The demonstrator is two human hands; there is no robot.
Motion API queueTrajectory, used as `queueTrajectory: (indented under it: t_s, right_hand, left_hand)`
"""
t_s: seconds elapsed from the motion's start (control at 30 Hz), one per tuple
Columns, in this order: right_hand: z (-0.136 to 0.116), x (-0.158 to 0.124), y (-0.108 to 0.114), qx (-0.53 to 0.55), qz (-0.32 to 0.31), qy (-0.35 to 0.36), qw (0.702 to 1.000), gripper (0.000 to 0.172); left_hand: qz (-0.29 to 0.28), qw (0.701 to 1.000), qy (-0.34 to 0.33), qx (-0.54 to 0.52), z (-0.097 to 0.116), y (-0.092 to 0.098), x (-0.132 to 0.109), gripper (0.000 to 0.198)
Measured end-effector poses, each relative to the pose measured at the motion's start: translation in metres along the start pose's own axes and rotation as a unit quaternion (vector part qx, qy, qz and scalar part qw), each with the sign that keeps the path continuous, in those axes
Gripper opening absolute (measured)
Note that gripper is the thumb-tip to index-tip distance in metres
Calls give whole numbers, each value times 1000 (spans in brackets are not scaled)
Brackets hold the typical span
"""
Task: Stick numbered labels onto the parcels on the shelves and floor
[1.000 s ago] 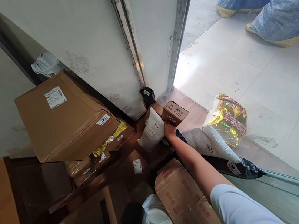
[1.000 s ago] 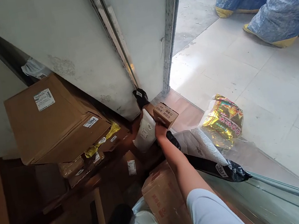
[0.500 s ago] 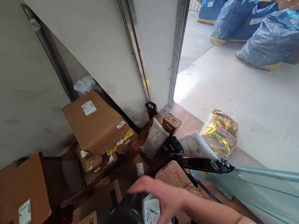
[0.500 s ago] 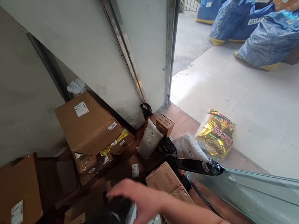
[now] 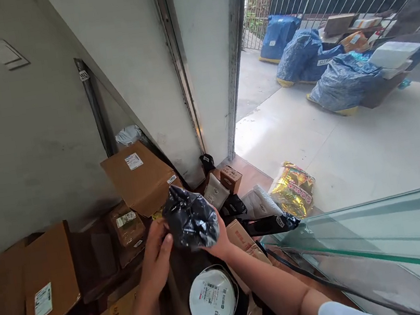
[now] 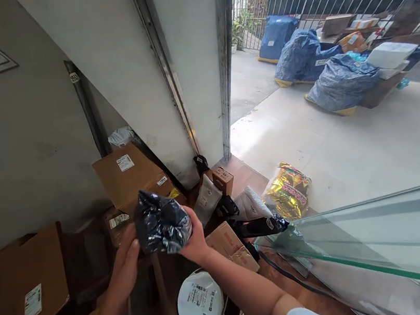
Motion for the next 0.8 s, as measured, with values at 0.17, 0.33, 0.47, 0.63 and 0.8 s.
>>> queueTrajectory:
  t_s: [0.17, 0.33, 0.47, 0.63, 0.8]
  right_hand:
    - [73, 12, 10, -101, 13, 14, 995, 85]
    - [158, 17, 20, -164, -38, -29, 985, 86]
    - [225, 14, 38, -199, -125, -119, 965, 95]
    - [310, 14, 79, -242, -253, -208, 913, 96]
    - [414, 28, 157, -370, -238, -342, 830, 68]
  left_hand:
    - [-35, 999, -29, -30, -12, -22, 37, 93]
    - [17, 998, 22, 60, -86, -52, 79, 80]
    - [88, 991, 70, 74, -177, -76, 99, 20]
    - [80, 987, 118, 75, -291, -126, 99, 11]
    - [70, 983, 144, 85, -375, -165, 73, 10]
Point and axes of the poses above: each hand's wrist, its own x-axis towards the middle knuckle, its own y-axis out of the back of the hand, z = x × y, the point moved 8 cm from there along x, towards the middle knuckle, and after that the axes turned 10 degrees about -z, right-handed, at the moved point
